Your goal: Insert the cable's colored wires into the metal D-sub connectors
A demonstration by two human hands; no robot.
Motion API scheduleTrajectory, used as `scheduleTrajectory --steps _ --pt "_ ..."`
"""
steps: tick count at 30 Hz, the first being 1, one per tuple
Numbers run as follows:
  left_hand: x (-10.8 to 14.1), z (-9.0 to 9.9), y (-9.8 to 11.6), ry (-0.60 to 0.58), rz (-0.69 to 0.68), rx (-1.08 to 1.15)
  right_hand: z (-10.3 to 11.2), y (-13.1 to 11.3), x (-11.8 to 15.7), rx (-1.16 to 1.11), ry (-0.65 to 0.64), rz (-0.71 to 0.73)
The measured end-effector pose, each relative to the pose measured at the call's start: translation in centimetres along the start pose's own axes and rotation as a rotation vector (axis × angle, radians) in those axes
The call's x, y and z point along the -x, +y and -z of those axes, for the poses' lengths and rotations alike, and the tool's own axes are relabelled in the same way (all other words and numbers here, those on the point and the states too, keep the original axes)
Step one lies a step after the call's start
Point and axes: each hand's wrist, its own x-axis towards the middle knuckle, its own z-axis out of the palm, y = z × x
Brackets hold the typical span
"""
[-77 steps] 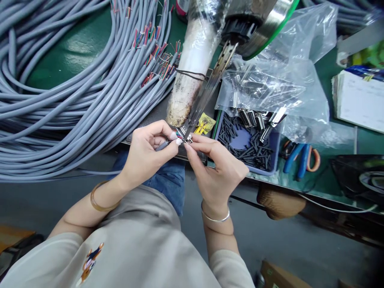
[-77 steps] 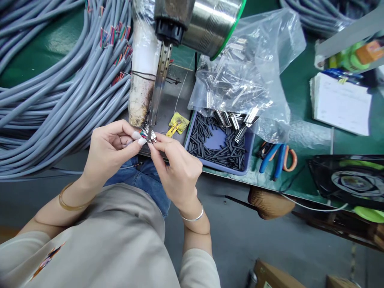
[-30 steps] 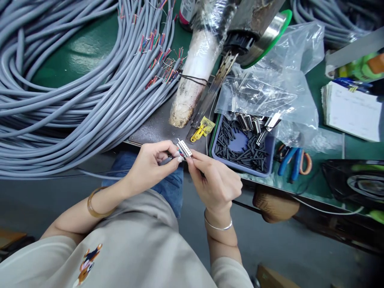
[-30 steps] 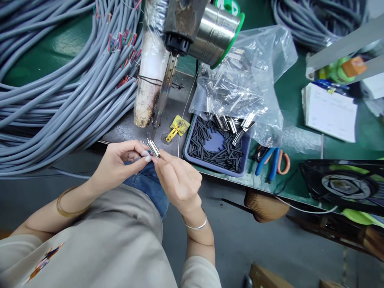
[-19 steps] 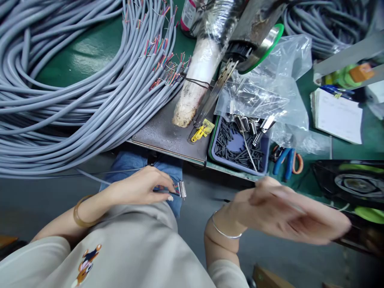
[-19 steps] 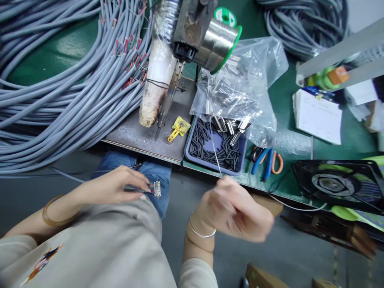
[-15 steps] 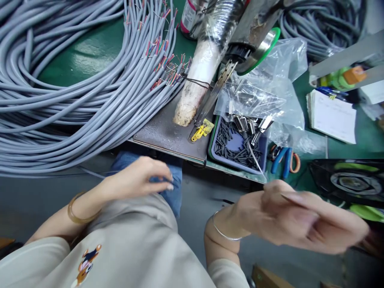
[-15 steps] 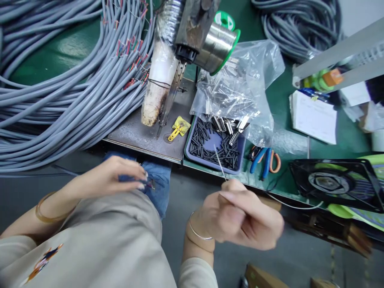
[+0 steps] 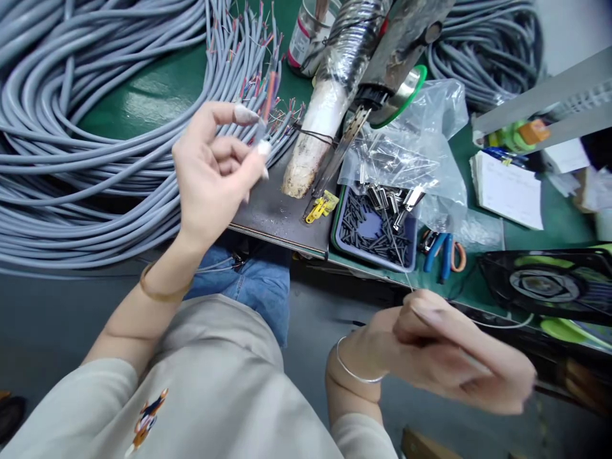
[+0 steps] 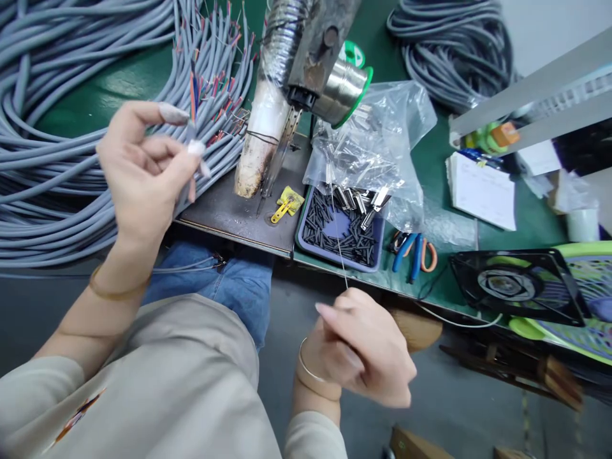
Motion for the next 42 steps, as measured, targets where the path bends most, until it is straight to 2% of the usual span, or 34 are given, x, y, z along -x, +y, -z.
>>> scheduleTrajectory --steps 1,2,4,6,8,11,16,19,22,24,29,35,38,42 --pt "1.6 0.3 0.7 -0.044 0.072 0.061 -0.3 -0.2 -0.4 -0.003 0.106 0.063" --pt "3.2 0.5 1.3 -0.175 0.204 0.115 -0.6 -0.3 -0.7 0.008 0.121 0.078" --pt "6.1 0.7 1.5 -0.404 0.498 0.208 -1.3 -0.6 -1.1 0.061 0.028 -0.074" --pt "8.0 0.7 0.5 -0.431 0.7 0.287 -1.9 -0.8 -1.1 0.076 -0.122 -0.263" --pt "9.0 0.6 -1.2 -0.346 0.786 0.335 -2.5 -0.9 -0.7 0.032 -0.221 -0.356" --pt "9.2 0.2 -3.1 -0.244 0.77 0.304 -3.3 -0.8 0.1 -0.043 -0.331 -0.421" --pt "8.7 -0.6 -2.9 -0.328 0.665 0.158 -4.5 -0.3 1.1 -0.144 -0.432 -0.493" --pt "8.5 -1.0 -2.4 -0.33 0.593 0.1 -4.7 0.0 1.3 -0.183 -0.397 -0.55" --pt "8.5 -1.2 -2.4 -0.37 0.598 0.064 -4.4 0.3 1.4 -0.199 -0.282 -0.581" --pt "8.4 -1.3 -2.5 -0.393 0.607 0.047 -4.1 0.5 1.4 -0.193 -0.256 -0.556" --pt "8.3 -1.4 -2.6 -0.395 0.613 0.024 -4.0 0.8 1.4 -0.145 -0.318 -0.513" --pt "8.6 -1.4 -3.1 -0.412 0.515 -0.051 -4.1 0.5 1.2 -0.209 -0.281 -0.487" --pt "8.7 -1.4 -3.2 -0.386 0.454 -0.075 -4.0 0.5 1.0 -0.172 -0.309 -0.5" --pt "8.7 -1.5 -3.2 -0.401 0.46 -0.066 -4.0 0.4 0.8 -0.109 -0.352 -0.517"
